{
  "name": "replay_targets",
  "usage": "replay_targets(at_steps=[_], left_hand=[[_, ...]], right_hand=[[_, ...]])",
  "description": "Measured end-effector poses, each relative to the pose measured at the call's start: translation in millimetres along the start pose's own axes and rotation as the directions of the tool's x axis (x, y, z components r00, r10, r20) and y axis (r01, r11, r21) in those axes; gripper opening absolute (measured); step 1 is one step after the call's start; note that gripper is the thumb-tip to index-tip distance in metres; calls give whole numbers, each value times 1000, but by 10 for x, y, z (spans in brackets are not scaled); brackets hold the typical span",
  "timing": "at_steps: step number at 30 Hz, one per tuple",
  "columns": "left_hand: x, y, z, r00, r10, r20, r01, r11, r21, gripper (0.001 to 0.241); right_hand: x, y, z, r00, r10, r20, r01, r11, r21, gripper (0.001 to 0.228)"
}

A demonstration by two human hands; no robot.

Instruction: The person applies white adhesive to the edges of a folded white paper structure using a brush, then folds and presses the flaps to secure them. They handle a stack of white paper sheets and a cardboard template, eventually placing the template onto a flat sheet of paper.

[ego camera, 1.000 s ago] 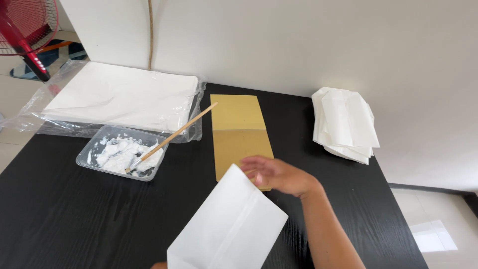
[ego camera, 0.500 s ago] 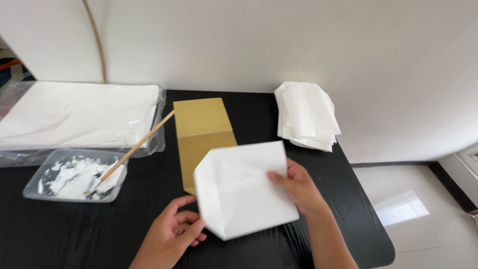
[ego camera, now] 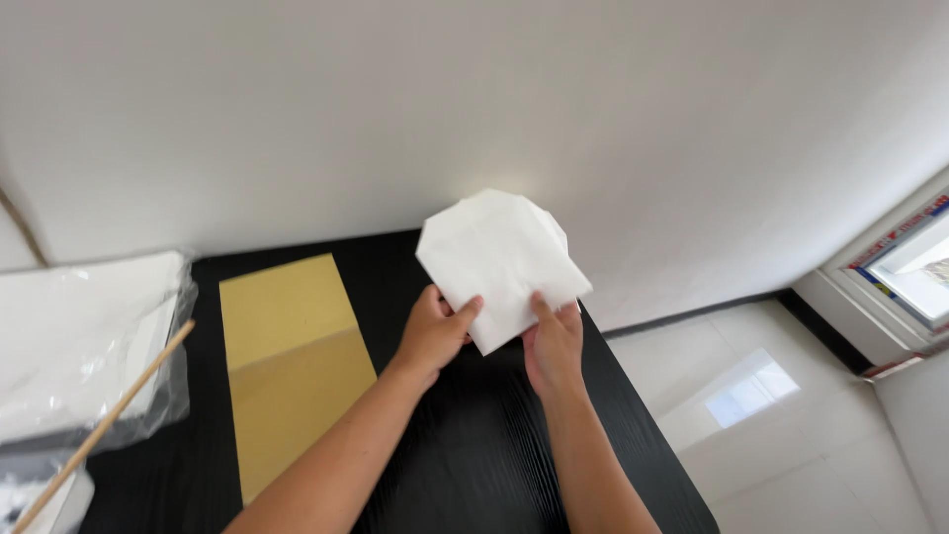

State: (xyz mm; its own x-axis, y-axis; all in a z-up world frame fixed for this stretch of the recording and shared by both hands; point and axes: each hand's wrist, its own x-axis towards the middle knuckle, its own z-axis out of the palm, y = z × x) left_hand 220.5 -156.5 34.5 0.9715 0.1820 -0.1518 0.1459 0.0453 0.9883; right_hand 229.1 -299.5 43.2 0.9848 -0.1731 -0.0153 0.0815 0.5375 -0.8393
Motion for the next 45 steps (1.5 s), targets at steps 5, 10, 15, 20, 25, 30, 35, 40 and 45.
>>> replay_targets(at_steps=[5,10,15,20,25,30,35,40,45], left_hand=[[752,-12,237,988,155,-16,-143,943,300,58],[812,163,326,994,110,15,-104,876,471,75],[787,241,369,968,235,90,-167,333,928,74],[949,265,583,826,483,291,-362,56,931,73],[1435,142,923,734,395,552,-577,-65,814,68],[1813,-92,985,869,247,429,-443,2,896,85],[1825,-297,819,883,246,399,-434,107,894,84],[1862,-175,854,837,340,429,-494,128,860,81],[1689,185,786,801,481,356,-465,125,876,79]], right_hand=[[336,35,-292,1000,-30,-10,27,980,-196,58],[465,-47,-496,996,-35,-81,5,936,-351,91],[416,-125,-510,995,-20,-98,-62,642,-764,80],[483,12,-580,995,-90,-53,-9,433,-901,68],[560,261,-665,987,-117,106,141,353,-925,46],[526,232,-622,978,-116,175,200,253,-947,42],[443,232,-529,970,-160,185,217,214,-953,36],[469,302,-590,872,-420,252,359,196,-913,23],[427,221,-571,896,-424,128,206,142,-968,60]])
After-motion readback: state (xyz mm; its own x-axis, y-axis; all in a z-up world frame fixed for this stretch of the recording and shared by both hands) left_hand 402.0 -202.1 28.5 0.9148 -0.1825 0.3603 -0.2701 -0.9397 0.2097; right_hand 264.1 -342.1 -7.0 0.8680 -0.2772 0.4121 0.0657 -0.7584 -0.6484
